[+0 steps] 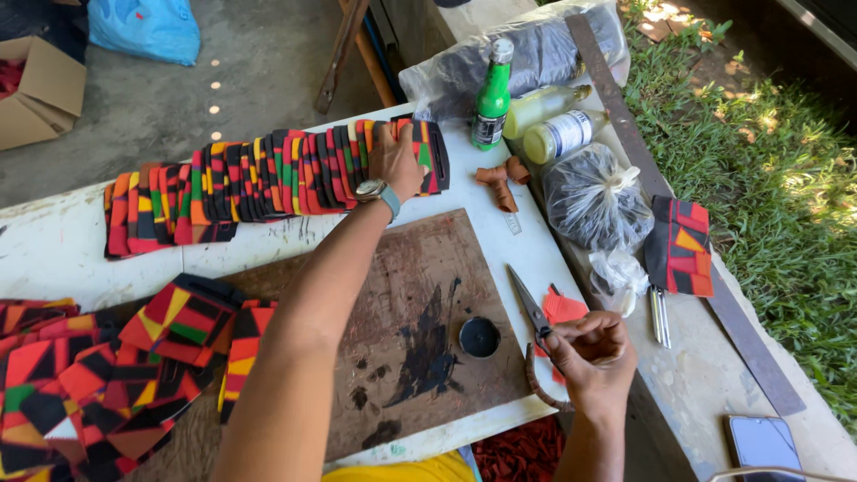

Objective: The person paints the edges of small patterned pouches using a small brush dipped in dark paint. They handle each pouch one at a time, apply paint along the edges, and place the finished pouches into a growing stack on the table.

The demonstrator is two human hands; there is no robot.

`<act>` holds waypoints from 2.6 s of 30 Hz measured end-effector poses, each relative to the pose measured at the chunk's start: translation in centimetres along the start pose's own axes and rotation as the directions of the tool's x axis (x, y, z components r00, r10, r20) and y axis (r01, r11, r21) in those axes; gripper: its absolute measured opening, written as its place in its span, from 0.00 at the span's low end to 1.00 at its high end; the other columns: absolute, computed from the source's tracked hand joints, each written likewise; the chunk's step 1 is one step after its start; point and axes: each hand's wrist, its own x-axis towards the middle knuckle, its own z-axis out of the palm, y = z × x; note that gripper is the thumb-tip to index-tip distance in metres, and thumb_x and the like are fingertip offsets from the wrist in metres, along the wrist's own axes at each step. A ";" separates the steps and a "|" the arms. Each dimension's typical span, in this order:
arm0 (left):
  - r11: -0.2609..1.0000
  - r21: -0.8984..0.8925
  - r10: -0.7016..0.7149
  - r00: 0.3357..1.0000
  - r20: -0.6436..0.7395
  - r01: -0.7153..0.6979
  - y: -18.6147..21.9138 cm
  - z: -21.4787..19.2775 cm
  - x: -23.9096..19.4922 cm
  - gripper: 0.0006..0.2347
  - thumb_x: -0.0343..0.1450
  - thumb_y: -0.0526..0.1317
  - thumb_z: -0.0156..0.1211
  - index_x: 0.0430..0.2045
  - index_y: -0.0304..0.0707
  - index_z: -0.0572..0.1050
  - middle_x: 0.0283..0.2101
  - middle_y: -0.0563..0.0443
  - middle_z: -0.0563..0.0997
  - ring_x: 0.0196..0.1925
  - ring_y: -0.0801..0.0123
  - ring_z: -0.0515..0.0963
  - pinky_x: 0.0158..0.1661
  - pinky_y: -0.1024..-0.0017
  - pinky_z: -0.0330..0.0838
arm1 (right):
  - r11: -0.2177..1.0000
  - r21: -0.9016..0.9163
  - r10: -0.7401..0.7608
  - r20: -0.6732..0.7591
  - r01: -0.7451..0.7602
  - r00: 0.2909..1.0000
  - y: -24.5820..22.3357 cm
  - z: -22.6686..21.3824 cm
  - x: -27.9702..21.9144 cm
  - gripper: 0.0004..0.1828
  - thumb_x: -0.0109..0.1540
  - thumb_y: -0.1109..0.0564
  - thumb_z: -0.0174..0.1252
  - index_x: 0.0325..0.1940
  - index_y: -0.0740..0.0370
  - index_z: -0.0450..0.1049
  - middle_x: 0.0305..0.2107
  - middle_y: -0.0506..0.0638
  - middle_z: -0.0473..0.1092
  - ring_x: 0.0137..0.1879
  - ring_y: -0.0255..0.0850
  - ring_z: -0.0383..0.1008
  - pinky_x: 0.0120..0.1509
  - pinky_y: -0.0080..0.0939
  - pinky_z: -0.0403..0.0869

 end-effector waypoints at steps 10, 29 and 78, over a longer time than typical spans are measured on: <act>0.984 -0.027 0.175 0.981 -0.082 -0.178 -5.9 -14.5 -20.7 0.21 0.67 0.44 0.72 0.51 0.32 0.76 0.55 0.40 0.76 0.58 0.47 0.74 0.57 0.54 0.67 | 0.889 -0.433 -0.079 0.179 0.151 0.981 -5.0 1.8 0.3 0.23 0.59 0.69 0.66 0.51 0.66 0.62 0.37 0.56 0.77 0.47 0.38 0.81 0.50 0.35 0.79; 0.966 0.213 -0.115 0.981 -0.158 0.148 -14.8 -19.1 -36.6 0.30 0.61 0.57 0.73 0.47 0.27 0.79 0.54 0.37 0.77 0.55 0.48 0.78 0.55 0.51 0.72 | 0.298 -0.778 0.187 0.615 0.553 0.766 -3.1 13.6 -2.7 0.20 0.57 0.56 0.68 0.50 0.56 0.69 0.30 0.50 0.80 0.36 0.50 0.82 0.37 0.49 0.77; -0.290 -0.940 0.233 0.966 0.115 0.182 3.9 -9.1 -17.9 0.24 0.66 0.25 0.64 0.58 0.37 0.70 0.55 0.50 0.79 0.60 0.63 0.77 0.62 0.64 0.71 | 0.880 -0.298 -0.223 0.428 0.369 0.876 -9.9 9.8 2.7 0.22 0.54 0.66 0.71 0.45 0.62 0.65 0.35 0.52 0.77 0.46 0.38 0.81 0.54 0.38 0.78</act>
